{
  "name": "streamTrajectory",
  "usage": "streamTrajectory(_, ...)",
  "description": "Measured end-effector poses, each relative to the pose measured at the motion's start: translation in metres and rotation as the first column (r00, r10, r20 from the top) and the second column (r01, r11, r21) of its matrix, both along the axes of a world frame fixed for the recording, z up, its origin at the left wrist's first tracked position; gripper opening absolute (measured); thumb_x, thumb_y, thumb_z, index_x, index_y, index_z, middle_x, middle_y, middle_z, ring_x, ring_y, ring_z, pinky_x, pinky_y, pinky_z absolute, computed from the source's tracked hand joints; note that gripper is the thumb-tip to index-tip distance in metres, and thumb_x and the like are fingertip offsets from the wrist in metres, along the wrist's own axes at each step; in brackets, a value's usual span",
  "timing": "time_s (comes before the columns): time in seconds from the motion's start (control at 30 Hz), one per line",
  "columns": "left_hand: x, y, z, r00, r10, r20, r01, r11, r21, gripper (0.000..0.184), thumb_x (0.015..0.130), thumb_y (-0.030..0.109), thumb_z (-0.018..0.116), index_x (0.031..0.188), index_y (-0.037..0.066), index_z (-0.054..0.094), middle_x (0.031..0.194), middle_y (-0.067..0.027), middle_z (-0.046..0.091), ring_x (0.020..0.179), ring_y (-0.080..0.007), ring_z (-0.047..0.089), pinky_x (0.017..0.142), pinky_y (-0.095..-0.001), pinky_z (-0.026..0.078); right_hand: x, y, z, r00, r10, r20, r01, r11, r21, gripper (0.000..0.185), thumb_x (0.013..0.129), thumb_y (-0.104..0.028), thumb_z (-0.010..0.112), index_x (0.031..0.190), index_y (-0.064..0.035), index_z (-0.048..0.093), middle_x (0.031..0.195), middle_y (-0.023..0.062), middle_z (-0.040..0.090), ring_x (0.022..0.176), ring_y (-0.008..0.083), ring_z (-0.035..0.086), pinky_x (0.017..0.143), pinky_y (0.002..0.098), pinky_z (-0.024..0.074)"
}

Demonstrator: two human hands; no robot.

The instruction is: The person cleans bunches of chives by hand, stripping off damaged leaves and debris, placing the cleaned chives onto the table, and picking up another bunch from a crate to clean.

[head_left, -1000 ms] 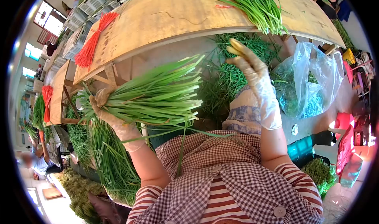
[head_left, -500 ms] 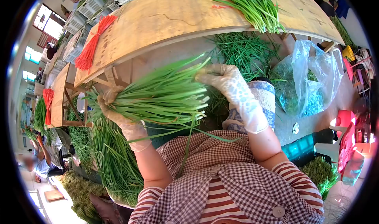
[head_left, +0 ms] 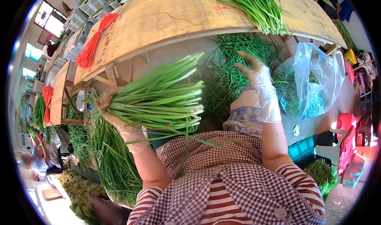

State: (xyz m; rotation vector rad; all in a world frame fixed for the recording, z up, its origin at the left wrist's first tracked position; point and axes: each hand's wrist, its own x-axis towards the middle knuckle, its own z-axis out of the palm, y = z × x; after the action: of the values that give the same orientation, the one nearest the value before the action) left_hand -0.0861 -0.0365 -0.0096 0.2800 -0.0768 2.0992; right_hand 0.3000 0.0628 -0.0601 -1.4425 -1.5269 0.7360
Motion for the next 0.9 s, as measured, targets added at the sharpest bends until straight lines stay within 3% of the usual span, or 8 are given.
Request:
streamTrajectory(0.13, 0.023, 0.013, 0.003, 0.937, -0.329, 0.12, 0.32, 0.943, 0.087, 0.02, 0.087, 0.014, 0.063, 0.072, 0.012, 0.05, 0.06, 0.0058, 0.05, 0.064, -0.0064, 0.049, 0.076, -0.0251, 0.047, -0.068, -0.024, 0.032, 0.708, 0.564, -0.425, -0.665, 0.735, -0.133, 0.036, 0.082, -0.005, 0.067, 0.117, -0.0032, 0.064, 0.11, 0.0118, 0.068, 0.1, 0.0193, 0.062, 0.09, 0.0307, 0.0487)
streamTrajectory(0.23, 0.018, 0.016, -0.005, 0.986, -0.166, 0.008, 0.166, 0.983, -0.079, 0.016, 0.088, 0.016, 0.061, 0.076, 0.011, 0.052, 0.063, 0.0063, 0.05, 0.071, -0.008, 0.05, 0.08, -0.0279, 0.046, -0.085, -0.027, 0.028, 0.683, 0.427, -0.593, -0.607, 0.783, -0.136, 0.033, 0.079, -0.002, 0.071, 0.112, 0.0008, 0.066, 0.101, 0.0097, 0.07, 0.088, 0.0162, 0.065, 0.085, 0.0298, 0.0521)
streamTrajectory(0.33, -0.002, 0.009, -0.005, 0.99, -0.132, -0.058, 0.13, 0.991, -0.038, 0.02, 0.09, 0.021, 0.058, 0.073, 0.013, 0.051, 0.066, 0.0059, 0.051, 0.077, -0.0115, 0.053, 0.089, -0.0331, 0.045, -0.045, -0.011, 0.028, -0.052, 0.257, -0.965, -0.642, 0.732, 0.23, 0.024, 0.083, -0.001, 0.066, 0.107, 0.0029, 0.067, 0.102, 0.0104, 0.07, 0.087, 0.0147, 0.064, 0.081, 0.0302, 0.0506)
streamTrajectory(0.4, -0.013, 0.005, -0.005, 0.997, 0.029, -0.074, -0.03, 1.0, -0.007, 0.02, 0.09, 0.022, 0.058, 0.073, 0.013, 0.052, 0.066, 0.0057, 0.053, 0.079, -0.0133, 0.055, 0.092, -0.0355, 0.044, -0.014, 0.011, 0.016, 0.086, 0.356, -0.93, -0.379, 0.875, 0.3, 0.029, 0.083, -0.005, 0.069, 0.11, 0.0035, 0.065, 0.102, 0.0102, 0.07, 0.09, 0.015, 0.064, 0.079, 0.0299, 0.0512)
streamTrajectory(0.43, -0.013, 0.004, -0.006, 0.997, 0.025, -0.072, -0.025, 1.0, -0.012, 0.021, 0.089, 0.022, 0.059, 0.072, 0.014, 0.051, 0.066, 0.0056, 0.053, 0.079, -0.0132, 0.054, 0.092, -0.0358, 0.044, -0.009, 0.007, 0.023, 0.733, 0.19, -0.653, -0.198, 0.978, 0.063, 0.034, 0.083, -0.009, 0.071, 0.115, 0.0001, 0.064, 0.106, 0.0098, 0.069, 0.095, 0.0159, 0.063, 0.084, 0.0293, 0.051)
streamTrajectory(0.5, -0.011, 0.006, -0.005, 0.997, 0.001, -0.071, -0.002, 1.0, -0.018, 0.024, 0.088, 0.021, 0.061, 0.069, 0.015, 0.049, 0.065, 0.0056, 0.053, 0.08, -0.013, 0.054, 0.093, -0.0363, 0.043, -0.02, -0.006, 0.027, 0.798, 0.259, -0.544, -0.336, 0.941, -0.045, 0.037, 0.082, -0.012, 0.073, 0.118, -0.0044, 0.064, 0.111, 0.0094, 0.067, 0.097, 0.0163, 0.063, 0.088, 0.0302, 0.0503)
streamTrajectory(0.67, 0.004, 0.021, -0.012, 0.996, -0.085, -0.029, 0.083, 0.995, -0.055, 0.029, 0.088, 0.022, 0.062, 0.065, 0.014, 0.046, 0.064, 0.0047, 0.053, 0.079, -0.0152, 0.055, 0.091, -0.0342, 0.044, -0.079, -0.038, 0.041, 0.768, 0.389, -0.51, -0.585, 0.75, -0.309, 0.03, 0.082, -0.018, 0.074, 0.11, -0.0068, 0.07, 0.1, 0.008, 0.072, 0.089, 0.0114, 0.063, 0.086, 0.027, 0.0491)
streamTrajectory(0.9, 0.003, 0.014, -0.008, 0.999, 0.004, -0.032, -0.01, 0.979, -0.202, 0.029, 0.088, 0.028, 0.058, 0.064, 0.013, 0.049, 0.067, 0.0011, 0.056, 0.084, -0.0211, 0.056, 0.092, -0.04, 0.044, -0.034, -0.034, 0.048, 0.385, 0.42, -0.822, -0.661, 0.747, 0.072, 0.021, 0.085, -0.014, 0.07, 0.101, 0.0002, 0.07, 0.091, 0.0096, 0.07, 0.076, 0.0126, 0.061, 0.077, 0.0268, 0.0505)
